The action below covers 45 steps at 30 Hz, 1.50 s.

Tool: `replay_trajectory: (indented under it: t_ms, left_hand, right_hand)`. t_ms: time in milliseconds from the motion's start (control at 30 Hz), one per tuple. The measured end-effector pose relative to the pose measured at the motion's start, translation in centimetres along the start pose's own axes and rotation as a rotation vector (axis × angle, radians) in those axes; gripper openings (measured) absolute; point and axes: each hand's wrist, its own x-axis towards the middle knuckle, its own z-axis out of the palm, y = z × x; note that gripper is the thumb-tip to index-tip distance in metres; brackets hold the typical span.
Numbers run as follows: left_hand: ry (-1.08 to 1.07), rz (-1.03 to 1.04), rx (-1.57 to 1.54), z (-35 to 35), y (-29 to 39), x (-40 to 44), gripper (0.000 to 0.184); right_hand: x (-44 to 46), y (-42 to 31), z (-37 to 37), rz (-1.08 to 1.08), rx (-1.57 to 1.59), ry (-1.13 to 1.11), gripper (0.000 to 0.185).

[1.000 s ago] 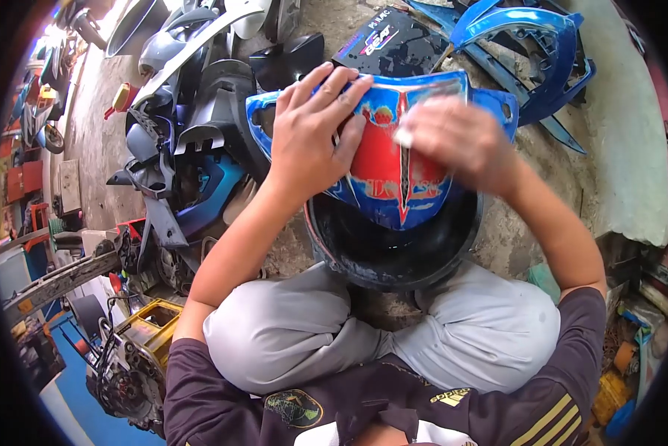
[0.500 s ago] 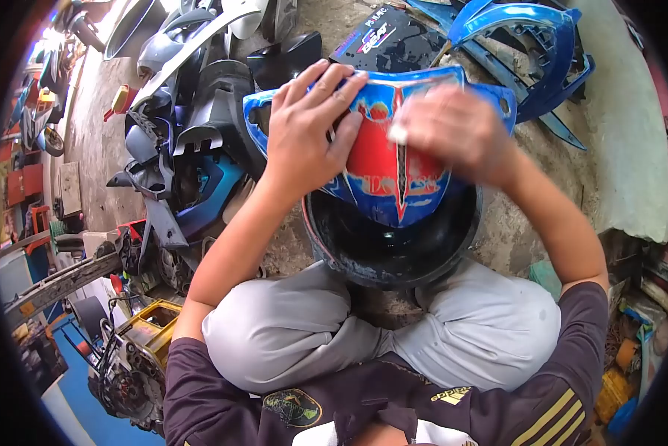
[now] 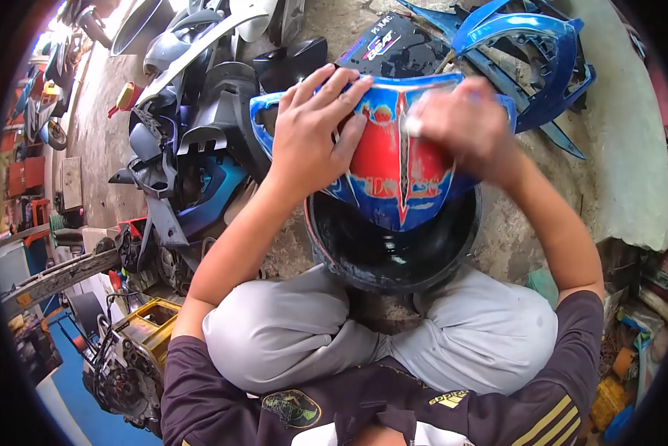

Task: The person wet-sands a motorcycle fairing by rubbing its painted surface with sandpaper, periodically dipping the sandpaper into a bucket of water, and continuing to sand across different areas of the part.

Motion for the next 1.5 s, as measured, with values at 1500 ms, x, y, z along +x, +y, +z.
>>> replay_trajectory:
  t_ms: [1500]
  left_hand:
    - [-0.023,-0.01,0.014,0.0,-0.1,0.0,0.047]
  right_hand:
    - [0.1,2.2,0.6,-0.003,0.033,0.044,0.023]
